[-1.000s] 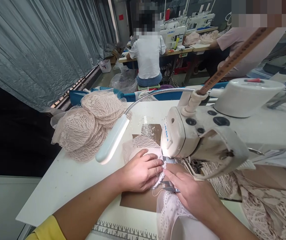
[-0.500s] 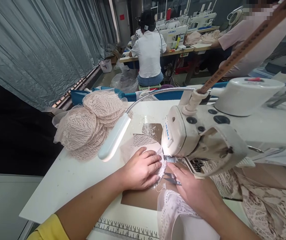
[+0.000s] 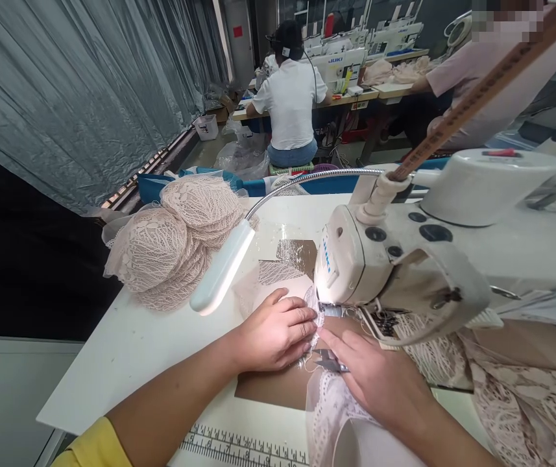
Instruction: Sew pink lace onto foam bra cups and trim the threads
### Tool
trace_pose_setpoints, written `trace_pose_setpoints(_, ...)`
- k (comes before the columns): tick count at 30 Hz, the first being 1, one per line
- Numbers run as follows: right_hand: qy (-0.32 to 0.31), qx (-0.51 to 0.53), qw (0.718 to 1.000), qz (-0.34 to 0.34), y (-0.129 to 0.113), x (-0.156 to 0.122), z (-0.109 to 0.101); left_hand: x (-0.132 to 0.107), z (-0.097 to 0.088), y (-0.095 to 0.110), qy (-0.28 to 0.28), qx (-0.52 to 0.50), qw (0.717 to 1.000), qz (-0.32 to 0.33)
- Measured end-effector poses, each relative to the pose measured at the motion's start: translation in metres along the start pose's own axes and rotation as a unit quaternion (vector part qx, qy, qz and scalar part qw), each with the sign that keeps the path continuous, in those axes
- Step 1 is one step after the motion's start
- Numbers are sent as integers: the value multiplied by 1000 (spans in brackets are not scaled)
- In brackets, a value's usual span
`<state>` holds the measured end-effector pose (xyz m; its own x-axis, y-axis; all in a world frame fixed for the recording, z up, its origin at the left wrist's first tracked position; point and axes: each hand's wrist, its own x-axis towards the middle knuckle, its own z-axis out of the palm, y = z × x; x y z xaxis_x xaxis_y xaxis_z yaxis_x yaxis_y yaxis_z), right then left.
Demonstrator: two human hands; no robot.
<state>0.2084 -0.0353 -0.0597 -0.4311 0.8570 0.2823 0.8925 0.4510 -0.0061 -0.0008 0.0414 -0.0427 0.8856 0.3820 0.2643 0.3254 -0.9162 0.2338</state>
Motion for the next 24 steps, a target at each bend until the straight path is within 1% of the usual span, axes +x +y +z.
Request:
trace_pose_setpoints(5,7,-32,999,11,0,-4,8,0,1,2,-2,-3,1000,-15)
trace_pose_setpoints(9,36,-60,997,33,1,-8,18,0,2,2,6,-9,1000,-23)
trace_pose_setpoints(11,40,-66,996,38,1,-10,21,0,3,1,9,-10,999,-29)
trace_pose_setpoints(19,31,-79,995,43,1,-8,18,0,2,-3,9,-9,998,-54)
trace_pose_setpoints(22,26,-66,996,54,1,-7,16,-1,1,-4,4,-7,998,-62)
trace_pose_setpoints(24,22,-39,997,62,1,-6,12,0,1,-4,1,-8,998,-67)
